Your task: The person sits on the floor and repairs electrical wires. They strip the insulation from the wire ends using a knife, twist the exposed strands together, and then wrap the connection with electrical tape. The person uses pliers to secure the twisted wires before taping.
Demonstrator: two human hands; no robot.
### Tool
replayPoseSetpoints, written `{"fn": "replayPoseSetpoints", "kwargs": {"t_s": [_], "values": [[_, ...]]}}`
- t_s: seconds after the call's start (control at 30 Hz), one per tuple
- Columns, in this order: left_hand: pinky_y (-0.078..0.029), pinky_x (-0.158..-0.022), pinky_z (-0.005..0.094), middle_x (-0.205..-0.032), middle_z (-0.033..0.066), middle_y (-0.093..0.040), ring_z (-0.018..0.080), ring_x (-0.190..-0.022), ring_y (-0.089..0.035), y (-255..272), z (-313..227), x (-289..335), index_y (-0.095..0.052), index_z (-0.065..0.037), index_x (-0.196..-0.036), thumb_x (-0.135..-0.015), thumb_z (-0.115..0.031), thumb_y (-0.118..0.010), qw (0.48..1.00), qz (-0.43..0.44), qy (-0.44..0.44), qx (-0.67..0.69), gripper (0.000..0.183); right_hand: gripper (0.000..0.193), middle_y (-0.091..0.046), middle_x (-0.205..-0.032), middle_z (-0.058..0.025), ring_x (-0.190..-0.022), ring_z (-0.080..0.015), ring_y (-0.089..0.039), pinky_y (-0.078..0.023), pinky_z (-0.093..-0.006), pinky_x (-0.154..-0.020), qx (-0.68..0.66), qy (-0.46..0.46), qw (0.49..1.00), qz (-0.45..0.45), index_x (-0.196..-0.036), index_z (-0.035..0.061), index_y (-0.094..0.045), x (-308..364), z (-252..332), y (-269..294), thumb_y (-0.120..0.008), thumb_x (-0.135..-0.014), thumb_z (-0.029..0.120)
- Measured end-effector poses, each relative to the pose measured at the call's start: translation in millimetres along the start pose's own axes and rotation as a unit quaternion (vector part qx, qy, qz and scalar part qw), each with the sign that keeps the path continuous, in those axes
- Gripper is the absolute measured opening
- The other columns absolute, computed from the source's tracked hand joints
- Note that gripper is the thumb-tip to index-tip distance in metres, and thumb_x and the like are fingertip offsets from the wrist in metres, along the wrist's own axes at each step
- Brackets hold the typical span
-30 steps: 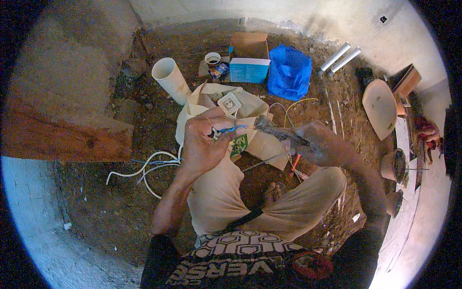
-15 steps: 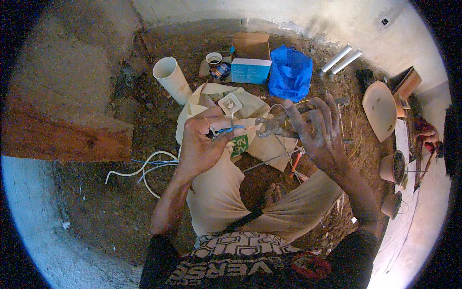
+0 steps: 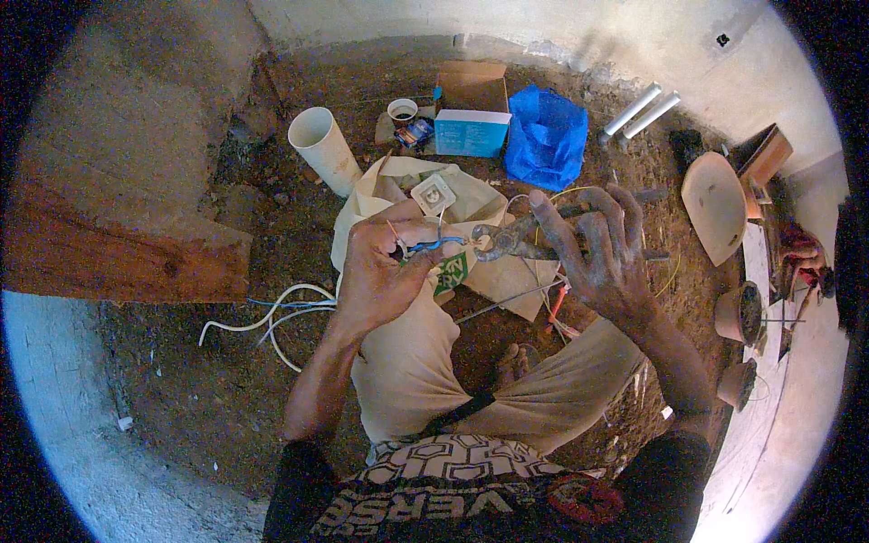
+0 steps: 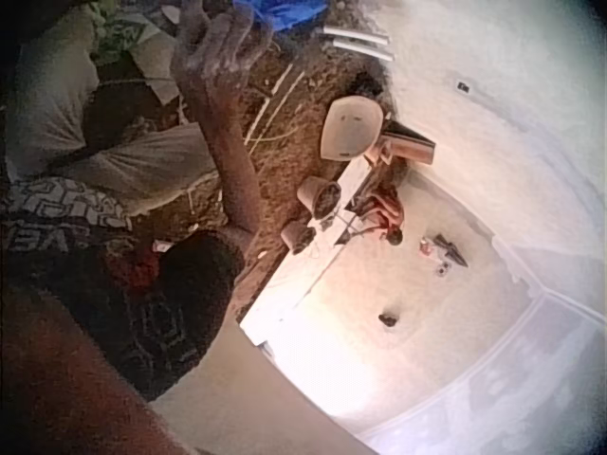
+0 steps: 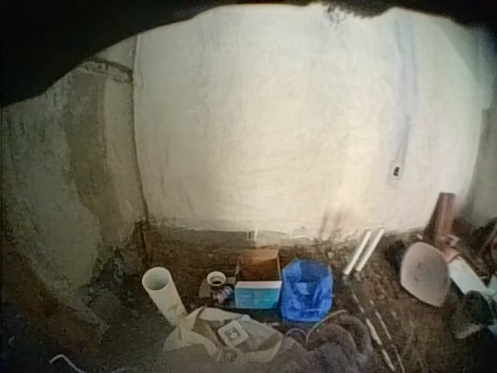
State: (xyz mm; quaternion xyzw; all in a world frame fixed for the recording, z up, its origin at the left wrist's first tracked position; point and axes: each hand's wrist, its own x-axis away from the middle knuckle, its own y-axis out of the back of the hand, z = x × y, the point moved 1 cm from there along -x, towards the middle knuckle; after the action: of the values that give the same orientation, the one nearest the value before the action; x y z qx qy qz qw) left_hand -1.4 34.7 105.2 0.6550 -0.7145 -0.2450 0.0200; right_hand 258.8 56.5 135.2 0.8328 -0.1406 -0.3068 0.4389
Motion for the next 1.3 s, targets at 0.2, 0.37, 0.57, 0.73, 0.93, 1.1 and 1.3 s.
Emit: {"fn": "replayPoseSetpoints", "kwargs": {"t_s": [0.2,0.37,0.57,0.73,0.93,1.1,1.3], "values": [[-0.051,-0.072,0.0287,-0.092,0.0099,-0.071,0.0173,-0.083,-0.067,-1,0,0,-0.077,-0.004,-0.096,-0.077,-0.001,-0.079,1.000,0.001,-0.008,0.004,0.019,0.063,-0.040,-0.086,-0.0071,-0.094,-0.0279,-0.055,-0.050,-0.0501,-0.085,-0.002,0.026,0.999,-0.042,-0.139,0.0058,-0.055,7,-4,-9,-0.063,-0.078,0.011],[-0.052,-0.069,0.0298,-0.086,0.0093,-0.071,0.0187,-0.078,-0.067,-2,-1,3,-0.078,-0.005,-0.093,-0.076,0.000,-0.078,1.000,-0.001,0.007,0.001,0.018,0.058,-0.048,-0.091,-0.0104,-0.093,-0.0316,-0.059,-0.052,-0.0476,-0.083,-0.088,0.027,0.996,0.010,-0.135,0.0034,-0.057,15,-6,-12,-0.063,-0.077,0.009],[-0.052,-0.068,0.0308,-0.084,0.0105,-0.070,0.0219,-0.074,-0.067,-5,-1,5,-0.078,-0.006,-0.093,-0.075,0.005,-0.073,0.995,-0.033,-0.061,-0.070,0.022,0.044,-0.061,-0.101,-0.0180,-0.091,-0.0371,-0.063,-0.053,-0.0452,-0.085,-0.347,-0.059,0.909,0.225,-0.129,0.0054,-0.061,11,-11,-1,-0.065,-0.086,0.014],[-0.052,-0.068,0.0303,-0.084,0.0109,-0.071,0.0220,-0.075,-0.068,-11,1,8,-0.078,-0.007,-0.093,-0.076,0.007,-0.071,0.995,-0.044,-0.074,-0.042,0.023,0.037,-0.066,-0.102,-0.0192,-0.086,-0.0379,-0.065,-0.053,-0.0445,-0.083,-0.588,-0.121,0.735,0.316,-0.127,0.0032,-0.061,27,-26,-30,-0.063,-0.092,0.017],[-0.051,-0.070,0.0317,-0.080,0.0085,-0.069,0.0192,-0.077,-0.066,-3,2,0,-0.078,-0.005,-0.089,-0.077,-0.005,-0.078,1.000,-0.027,0.013,-0.003,0.013,0.053,-0.061,-0.110,-0.0213,-0.094,-0.0387,-0.061,-0.050,-0.0466,-0.083,-0.427,-0.132,0.863,0.236,-0.139,0.0068,-0.053,16,-5,-6,-0.065,-0.088,0.012],[-0.051,-0.075,0.0309,-0.083,0.0066,-0.069,0.0176,-0.080,-0.066,2,2,-3,-0.078,-0.003,-0.089,-0.076,-0.007,-0.079,0.996,-0.001,0.082,0.042,0.013,0.069,-0.048,-0.096,-0.0120,-0.103,-0.0323,-0.053,-0.042,-0.0516,-0.099,-0.147,-0.072,0.976,0.142,-0.145,0.0120,-0.048,10,2,7,-0.066,-0.079,0.007],[-0.051,-0.076,0.0300,-0.085,0.0062,-0.069,0.0171,-0.082,-0.065,2,2,-1,-0.078,-0.003,-0.089,-0.077,-0.007,-0.079,0.993,-0.010,0.096,0.067,0.013,0.068,-0.043,-0.093,-0.0077,-0.105,-0.0297,-0.051,-0.038,-0.0565,-0.104,0.024,-0.030,0.999,-0.008,-0.144,0.0138,-0.052,13,0,-14,-0.065,-0.077,0.011]]}}
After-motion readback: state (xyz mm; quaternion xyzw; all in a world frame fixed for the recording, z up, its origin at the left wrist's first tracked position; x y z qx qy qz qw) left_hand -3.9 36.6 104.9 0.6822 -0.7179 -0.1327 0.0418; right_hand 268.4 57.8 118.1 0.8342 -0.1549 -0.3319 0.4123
